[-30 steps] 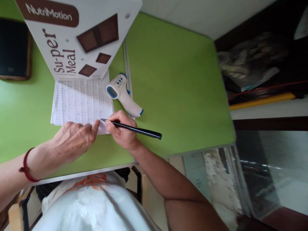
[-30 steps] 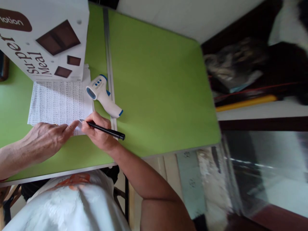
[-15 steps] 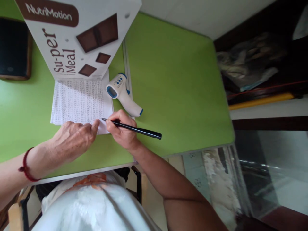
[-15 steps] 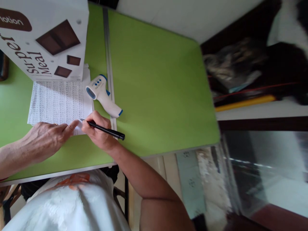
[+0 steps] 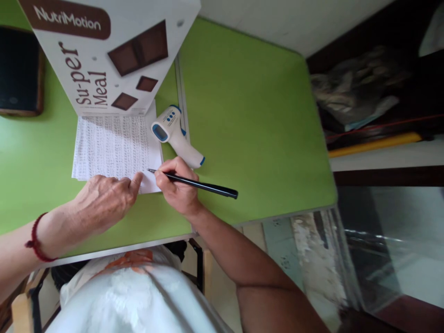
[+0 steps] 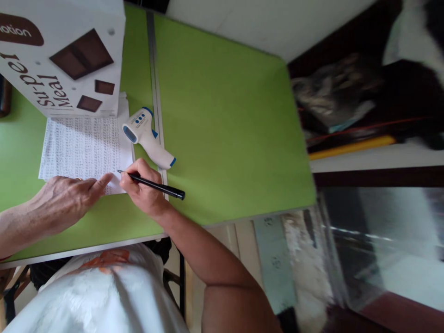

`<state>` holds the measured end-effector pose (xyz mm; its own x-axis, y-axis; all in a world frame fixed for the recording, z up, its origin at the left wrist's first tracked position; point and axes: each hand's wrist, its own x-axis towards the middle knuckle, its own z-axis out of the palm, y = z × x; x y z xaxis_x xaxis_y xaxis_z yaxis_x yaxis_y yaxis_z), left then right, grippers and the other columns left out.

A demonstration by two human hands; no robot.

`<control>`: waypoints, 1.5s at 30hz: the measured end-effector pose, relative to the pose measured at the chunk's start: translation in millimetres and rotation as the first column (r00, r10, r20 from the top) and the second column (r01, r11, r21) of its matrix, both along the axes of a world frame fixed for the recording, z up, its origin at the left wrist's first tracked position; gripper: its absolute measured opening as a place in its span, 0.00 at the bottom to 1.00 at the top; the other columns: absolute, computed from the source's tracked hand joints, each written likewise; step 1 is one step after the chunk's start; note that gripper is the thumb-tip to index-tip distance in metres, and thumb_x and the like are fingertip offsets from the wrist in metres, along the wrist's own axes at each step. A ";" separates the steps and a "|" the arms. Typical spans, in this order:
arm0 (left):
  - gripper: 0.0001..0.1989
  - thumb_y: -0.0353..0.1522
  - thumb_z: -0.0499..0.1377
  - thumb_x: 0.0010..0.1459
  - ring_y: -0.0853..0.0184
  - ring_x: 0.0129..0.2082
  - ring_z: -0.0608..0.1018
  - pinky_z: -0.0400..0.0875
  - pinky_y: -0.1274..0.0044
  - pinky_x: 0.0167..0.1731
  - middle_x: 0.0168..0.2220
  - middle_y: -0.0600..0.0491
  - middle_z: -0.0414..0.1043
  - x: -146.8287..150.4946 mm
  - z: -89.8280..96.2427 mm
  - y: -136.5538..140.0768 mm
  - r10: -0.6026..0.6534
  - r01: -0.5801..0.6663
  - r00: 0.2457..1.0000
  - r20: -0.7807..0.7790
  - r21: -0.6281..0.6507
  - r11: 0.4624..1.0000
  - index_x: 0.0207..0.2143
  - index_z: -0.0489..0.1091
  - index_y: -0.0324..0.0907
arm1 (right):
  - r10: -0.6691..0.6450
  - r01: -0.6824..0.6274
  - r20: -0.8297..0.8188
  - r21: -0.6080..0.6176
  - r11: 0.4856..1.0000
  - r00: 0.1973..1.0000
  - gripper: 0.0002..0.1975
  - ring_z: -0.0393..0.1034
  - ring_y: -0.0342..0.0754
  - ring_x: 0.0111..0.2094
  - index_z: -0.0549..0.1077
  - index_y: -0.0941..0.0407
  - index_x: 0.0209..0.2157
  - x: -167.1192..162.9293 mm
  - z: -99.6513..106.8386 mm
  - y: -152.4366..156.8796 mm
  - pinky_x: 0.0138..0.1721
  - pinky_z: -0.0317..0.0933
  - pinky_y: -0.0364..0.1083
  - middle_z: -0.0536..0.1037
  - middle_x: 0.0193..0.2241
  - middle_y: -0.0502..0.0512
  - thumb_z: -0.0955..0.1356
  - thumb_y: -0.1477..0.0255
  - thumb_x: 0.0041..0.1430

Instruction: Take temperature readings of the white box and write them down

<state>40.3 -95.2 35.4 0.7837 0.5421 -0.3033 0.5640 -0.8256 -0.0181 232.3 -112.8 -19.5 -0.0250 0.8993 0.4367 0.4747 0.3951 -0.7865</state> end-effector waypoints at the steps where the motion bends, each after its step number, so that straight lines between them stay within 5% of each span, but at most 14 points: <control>1: 0.32 0.16 0.50 0.55 0.62 0.22 0.78 0.62 0.76 0.17 0.29 0.48 0.78 -0.4 -0.5 -0.4 -0.001 0.001 1.000 0.003 0.010 1.000 0.63 0.57 0.32 | 0.000 0.000 -0.002 0.003 1.000 1.000 0.08 0.64 0.40 0.22 0.63 0.52 0.28 0.0 -0.1 -0.1 0.25 0.62 0.41 0.68 0.22 0.44 0.67 0.71 0.61; 13: 0.31 0.16 0.50 0.56 0.60 0.21 0.79 0.63 0.76 0.17 0.28 0.46 0.78 4.8 7.0 3.4 0.036 -0.040 0.999 -0.036 -0.097 0.994 0.63 0.59 0.32 | 0.036 -0.036 0.024 -0.001 0.999 0.999 0.09 0.62 0.39 0.22 0.62 0.53 0.28 0.8 -0.1 -0.9 0.25 0.61 0.41 0.67 0.21 0.43 0.66 0.73 0.60; 35: 0.27 0.17 0.47 0.58 0.63 0.20 0.77 0.58 0.77 0.18 0.27 0.49 0.75 -6.5 -5.7 -5.5 0.009 -0.017 0.994 0.108 0.075 0.997 0.59 0.63 0.35 | -0.028 0.028 -0.015 0.009 1.000 0.999 0.08 0.64 0.40 0.22 0.64 0.53 0.28 3.1 0.4 -1.9 0.25 0.63 0.41 0.69 0.22 0.44 0.67 0.73 0.60; 45: 0.29 0.16 0.49 0.56 0.60 0.20 0.78 0.58 0.76 0.16 0.27 0.49 0.77 1.6 3.7 0.5 0.016 -0.016 1.000 0.008 -0.032 0.999 0.61 0.62 0.34 | -0.033 0.033 0.020 0.010 0.999 0.999 0.08 0.64 0.39 0.21 0.64 0.53 0.28 1.1 0.9 -1.2 0.24 0.62 0.41 0.68 0.21 0.43 0.67 0.73 0.60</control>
